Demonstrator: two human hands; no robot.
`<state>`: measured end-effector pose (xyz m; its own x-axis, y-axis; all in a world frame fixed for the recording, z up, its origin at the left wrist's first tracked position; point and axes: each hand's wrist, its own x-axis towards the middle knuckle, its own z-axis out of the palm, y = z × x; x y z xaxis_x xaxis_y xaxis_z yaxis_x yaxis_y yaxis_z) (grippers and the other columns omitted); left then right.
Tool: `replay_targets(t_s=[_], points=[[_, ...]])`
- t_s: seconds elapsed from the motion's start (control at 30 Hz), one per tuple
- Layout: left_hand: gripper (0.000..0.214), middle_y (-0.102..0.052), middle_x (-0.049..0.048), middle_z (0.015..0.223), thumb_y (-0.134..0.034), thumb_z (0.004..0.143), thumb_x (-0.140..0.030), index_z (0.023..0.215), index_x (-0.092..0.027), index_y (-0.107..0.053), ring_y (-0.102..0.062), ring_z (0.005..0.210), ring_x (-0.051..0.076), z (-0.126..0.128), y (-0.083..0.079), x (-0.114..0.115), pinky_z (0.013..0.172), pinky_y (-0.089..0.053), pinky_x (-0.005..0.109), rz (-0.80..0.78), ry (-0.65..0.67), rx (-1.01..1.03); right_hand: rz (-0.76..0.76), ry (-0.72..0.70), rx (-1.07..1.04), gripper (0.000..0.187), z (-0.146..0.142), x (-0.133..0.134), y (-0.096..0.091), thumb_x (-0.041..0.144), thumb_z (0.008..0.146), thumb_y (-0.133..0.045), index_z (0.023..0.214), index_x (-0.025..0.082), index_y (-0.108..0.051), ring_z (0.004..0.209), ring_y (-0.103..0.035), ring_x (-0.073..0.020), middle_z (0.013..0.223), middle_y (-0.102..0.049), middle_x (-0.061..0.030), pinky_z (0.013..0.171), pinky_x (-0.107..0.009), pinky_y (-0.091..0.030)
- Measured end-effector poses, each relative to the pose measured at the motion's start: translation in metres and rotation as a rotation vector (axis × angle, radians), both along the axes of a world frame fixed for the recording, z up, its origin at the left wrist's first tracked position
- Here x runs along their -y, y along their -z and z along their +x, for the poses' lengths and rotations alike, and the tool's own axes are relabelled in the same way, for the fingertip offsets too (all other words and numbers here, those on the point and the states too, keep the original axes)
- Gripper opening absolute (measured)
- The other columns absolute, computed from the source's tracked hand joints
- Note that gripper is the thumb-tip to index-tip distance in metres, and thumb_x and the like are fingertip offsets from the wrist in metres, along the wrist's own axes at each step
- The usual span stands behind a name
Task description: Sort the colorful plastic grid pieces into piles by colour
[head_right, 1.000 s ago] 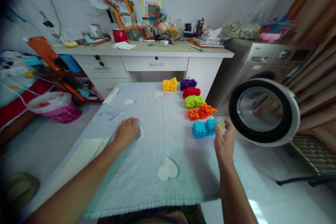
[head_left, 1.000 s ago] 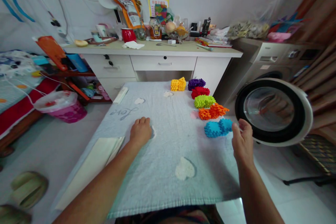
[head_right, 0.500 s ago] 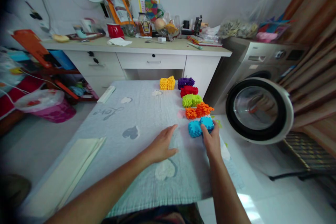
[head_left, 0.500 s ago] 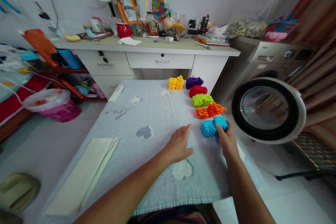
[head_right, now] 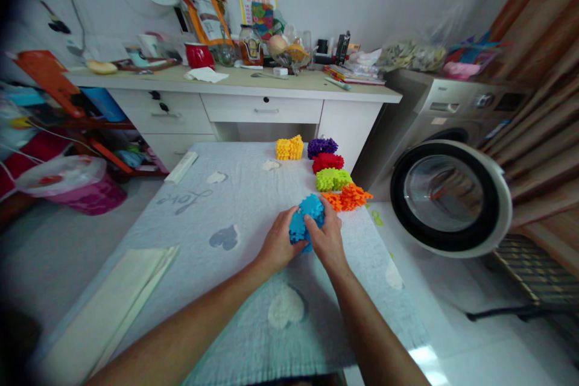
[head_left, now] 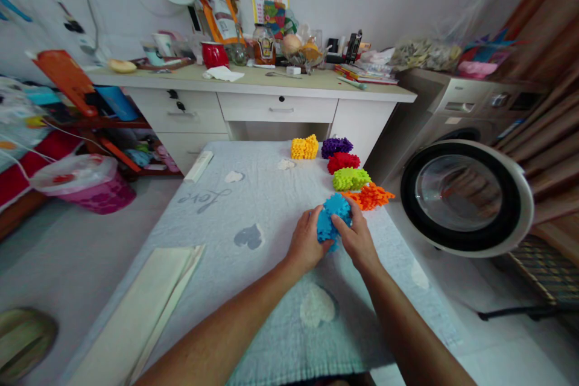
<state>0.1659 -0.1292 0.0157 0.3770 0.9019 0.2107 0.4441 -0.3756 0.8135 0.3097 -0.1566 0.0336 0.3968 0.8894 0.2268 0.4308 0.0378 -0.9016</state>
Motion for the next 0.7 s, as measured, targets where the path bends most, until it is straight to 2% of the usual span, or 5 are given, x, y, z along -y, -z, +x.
replay_targets(t_s=[0.2,0.33,0.5,0.6,0.7], points=[[0.073,-0.055,0.0123,0.138,-0.072,0.075,-0.027,0.141,-0.024,-0.041,-0.053,0.129,0.027,-0.061,-0.017,-0.037,0.109,-0.043,0.045,0.000,-0.185,0.011,-0.006,-0.303,-0.126,0.069,-0.056,-0.041,-0.025,0.041,0.078,-0.068,0.144,0.029,-0.049,0.122,-0.054,-0.0281,0.138,-0.057,-0.0083,0.102,-0.048,-0.047],[0.069,-0.058,0.0114,0.138,-0.069,0.080,-0.039,0.141,-0.023,-0.041,-0.056,0.128,0.027,-0.101,-0.024,-0.051,0.107,-0.044,0.043,-0.036,-0.277,-0.106,0.021,-0.405,-0.113,0.047,-0.057,-0.046,-0.036,0.043,0.080,-0.065,0.125,0.029,-0.062,0.122,-0.054,-0.0276,0.138,-0.054,-0.0085,0.090,-0.043,-0.053],[0.073,-0.060,0.0154,0.135,-0.054,0.088,-0.057,0.147,-0.019,-0.034,-0.058,0.124,0.031,-0.128,-0.023,-0.057,0.104,-0.045,0.047,-0.097,-0.313,-0.261,0.204,0.026,0.188,0.033,0.008,-0.042,-0.045,0.040,0.082,-0.059,0.109,0.023,-0.065,0.115,-0.055,-0.0277,0.118,-0.060,-0.0109,0.099,-0.049,-0.045],[0.085,-0.041,0.0213,0.150,-0.061,0.082,-0.058,0.148,-0.014,-0.032,-0.038,0.142,0.035,-0.125,-0.019,-0.057,0.115,-0.033,0.051,0.053,-0.374,-0.342,0.257,0.424,0.293,0.054,0.058,-0.042,-0.039,0.045,0.077,-0.063,0.124,0.017,-0.058,0.121,-0.048,-0.0313,0.123,-0.055,-0.0138,0.108,-0.054,-0.036],[0.086,-0.024,0.0192,0.160,-0.066,0.078,-0.056,0.149,-0.020,-0.034,-0.022,0.149,0.038,-0.106,-0.023,-0.049,0.119,-0.022,0.057,0.210,-0.414,-0.422,0.168,0.602,0.148,0.082,0.094,-0.047,-0.024,0.055,0.068,-0.070,0.135,0.013,-0.048,0.124,-0.047,-0.0334,0.131,-0.051,-0.0169,0.109,-0.053,-0.034]])
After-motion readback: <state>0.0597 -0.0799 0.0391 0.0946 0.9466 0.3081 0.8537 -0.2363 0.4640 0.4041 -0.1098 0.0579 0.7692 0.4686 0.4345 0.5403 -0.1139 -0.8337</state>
